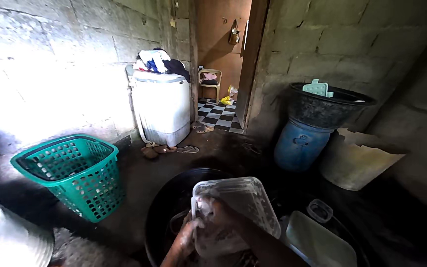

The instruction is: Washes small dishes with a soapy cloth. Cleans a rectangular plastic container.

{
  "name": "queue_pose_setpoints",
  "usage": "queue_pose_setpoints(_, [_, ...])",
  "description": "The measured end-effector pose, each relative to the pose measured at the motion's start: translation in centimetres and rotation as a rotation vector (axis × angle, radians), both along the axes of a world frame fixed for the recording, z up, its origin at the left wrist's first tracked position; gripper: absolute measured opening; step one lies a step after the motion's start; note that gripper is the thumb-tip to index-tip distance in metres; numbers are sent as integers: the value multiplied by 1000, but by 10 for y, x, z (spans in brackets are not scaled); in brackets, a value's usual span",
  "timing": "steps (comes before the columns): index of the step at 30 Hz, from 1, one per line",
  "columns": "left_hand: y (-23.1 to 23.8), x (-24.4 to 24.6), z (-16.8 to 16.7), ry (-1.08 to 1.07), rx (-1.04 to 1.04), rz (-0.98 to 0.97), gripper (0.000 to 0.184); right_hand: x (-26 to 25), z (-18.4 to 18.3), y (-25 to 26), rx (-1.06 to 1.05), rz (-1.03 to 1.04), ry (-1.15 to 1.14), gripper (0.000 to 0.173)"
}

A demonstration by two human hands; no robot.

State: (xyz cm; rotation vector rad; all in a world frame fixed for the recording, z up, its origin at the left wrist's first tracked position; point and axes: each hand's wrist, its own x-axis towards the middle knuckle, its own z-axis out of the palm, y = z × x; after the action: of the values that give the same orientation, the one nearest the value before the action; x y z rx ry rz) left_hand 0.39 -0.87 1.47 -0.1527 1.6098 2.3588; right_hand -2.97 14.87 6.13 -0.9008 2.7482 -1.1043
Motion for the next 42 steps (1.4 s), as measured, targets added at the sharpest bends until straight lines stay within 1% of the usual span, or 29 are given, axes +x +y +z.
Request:
queue_pose_setpoints(1, [-3, 0, 2, 10, -22, 10, 60, -9, -2, 7, -49, 18, 41, 55])
queue_pose_setpoints(2, [-6, -1, 4, 25, -38, 30, 58, -19, -3, 15, -41, 6, 62, 50])
queue_pose_setpoints(3, [-8, -2, 6, 41, -34, 56, 55, -27, -2, 23, 10, -30, 64, 48])
queue_pose_setpoints(5, [-11, -5, 8, 78, 4, 118, 52, -35, 5, 37, 131, -166, 16, 49])
queue_pose_setpoints(7, [-14, -6, 12, 125, 34, 175, 52, -38, 6, 51, 194, -359, -18, 46])
queue_pose_setpoints(8, [-16, -7, 13, 153, 36, 194, 52, -40, 7, 58, 209, -440, -47, 48])
queue_pose_setpoints(10, [-17, -6, 14, 211, -13, 209, 51, -40, 9, 69, 236, -521, -159, 54])
queue_pose_setpoints(12, [-10, -6, 10, 228, -48, 241, 49, -33, 10, 69, 254, -600, -265, 60])
queue_pose_setpoints(14, [-4, -8, 5, 221, -37, 294, 47, -23, 4, 62, 214, -696, -340, 62])
queue_pose_setpoints(16, [-3, -13, 3, 243, -9, 354, 45, -16, -11, 56, 170, -741, -418, 63])
queue_pose_setpoints(18, [-7, -15, 3, 273, -6, 369, 45, -8, -20, 46, 123, -742, -486, 65])
queue_pose_setpoints(21, [-3, -15, 0, 240, -50, 366, 47, -4, -36, 24, 61, -691, -434, 63])
queue_pose_setpoints(24, [2, -16, -2, 133, -47, 371, 40, 14, -31, -10, 14, -517, -343, 66])
queue_pose_setpoints(25, [3, -17, -2, 101, -40, 371, 37, 21, -25, -22, 41, -438, -316, 63])
queue_pose_setpoints(27, [4, -17, 0, 40, -15, 375, 30, 29, -16, -39, 135, -240, -206, 49])
queue_pose_setpoints(29, [3, -15, 3, 3, 20, 378, 26, 23, -11, -45, 196, -44, -96, 40])
queue_pose_setpoints(31, [-2, -14, 5, 18, 57, 374, 27, 9, -8, -37, 164, 41, -19, 36])
queue_pose_setpoints(32, [-6, -14, 6, 33, 85, 363, 29, 2, -7, -29, 124, 23, 16, 35])
queue_pose_setpoints(33, [-9, -14, 6, 42, 116, 354, 29, -7, -7, -19, 85, -32, 40, 36])
queue_pose_setpoints(35, [-15, -14, 8, 53, 181, 345, 29, -21, -5, 5, 41, -211, 36, 43])
queue_pose_setpoints(38, [-18, -10, 8, 117, 165, 294, 42, -34, 13, 40, 138, -507, -139, 52])
queue_pose_setpoints(40, [-12, -6, 6, 144, 107, 226, 50, -39, 19, 46, 176, -673, -215, 53])
queue_pose_setpoints(42, [-3, -3, 6, 138, 63, 156, 52, -39, 23, 34, 235, -793, -218, 49])
